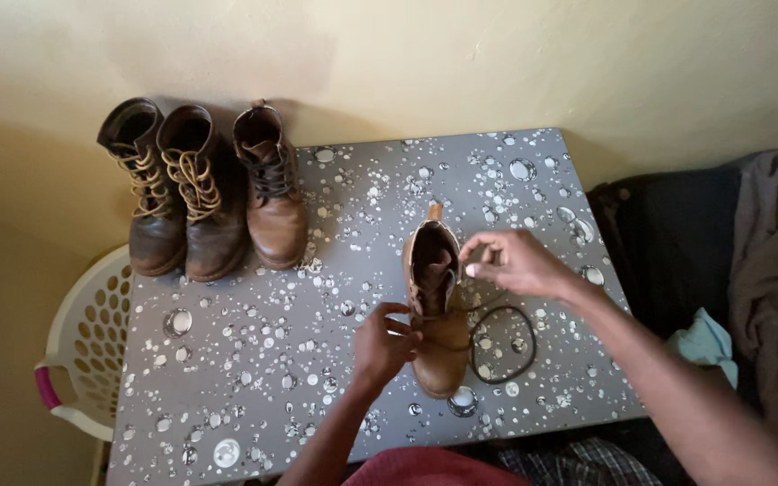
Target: The person laces a brown leather boot placed on a table. They thread the laces through the eyelets from bottom to top, pull the laces tight, and tie a knot at the top. Two other boots remain on the table nearby.
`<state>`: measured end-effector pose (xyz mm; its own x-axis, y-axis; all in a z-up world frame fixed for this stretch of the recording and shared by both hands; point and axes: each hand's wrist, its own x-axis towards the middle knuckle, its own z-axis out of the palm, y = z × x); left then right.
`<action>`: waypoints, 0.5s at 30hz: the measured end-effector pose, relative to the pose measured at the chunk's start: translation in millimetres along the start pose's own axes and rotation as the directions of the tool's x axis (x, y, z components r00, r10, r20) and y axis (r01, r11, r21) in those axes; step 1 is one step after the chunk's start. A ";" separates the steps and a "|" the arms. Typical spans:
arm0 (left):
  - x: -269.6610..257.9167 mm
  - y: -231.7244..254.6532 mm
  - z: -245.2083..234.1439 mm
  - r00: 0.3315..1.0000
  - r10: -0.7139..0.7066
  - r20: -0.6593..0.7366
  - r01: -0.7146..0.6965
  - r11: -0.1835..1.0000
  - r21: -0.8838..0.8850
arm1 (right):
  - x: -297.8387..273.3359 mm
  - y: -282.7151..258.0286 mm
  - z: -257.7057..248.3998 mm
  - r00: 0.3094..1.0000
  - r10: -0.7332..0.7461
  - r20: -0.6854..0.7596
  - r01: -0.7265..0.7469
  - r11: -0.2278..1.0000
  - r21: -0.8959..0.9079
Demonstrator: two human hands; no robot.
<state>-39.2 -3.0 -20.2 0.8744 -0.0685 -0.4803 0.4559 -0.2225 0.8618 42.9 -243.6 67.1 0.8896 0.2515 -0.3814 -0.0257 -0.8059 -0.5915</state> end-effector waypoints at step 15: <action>-23.4 3.7 1.1 0.987 -0.125 0.099 0.152 0.929 -0.338 | 7.3 21.4 -137.1 0.693 -0.436 -0.573 0.050 0.823 -0.566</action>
<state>-58.1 -3.3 -6.0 0.7898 -0.1358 -0.5982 0.6121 0.1114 0.7829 111.4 -332.5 149.0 0.8895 0.2188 0.4010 0.2816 -0.9539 -0.1042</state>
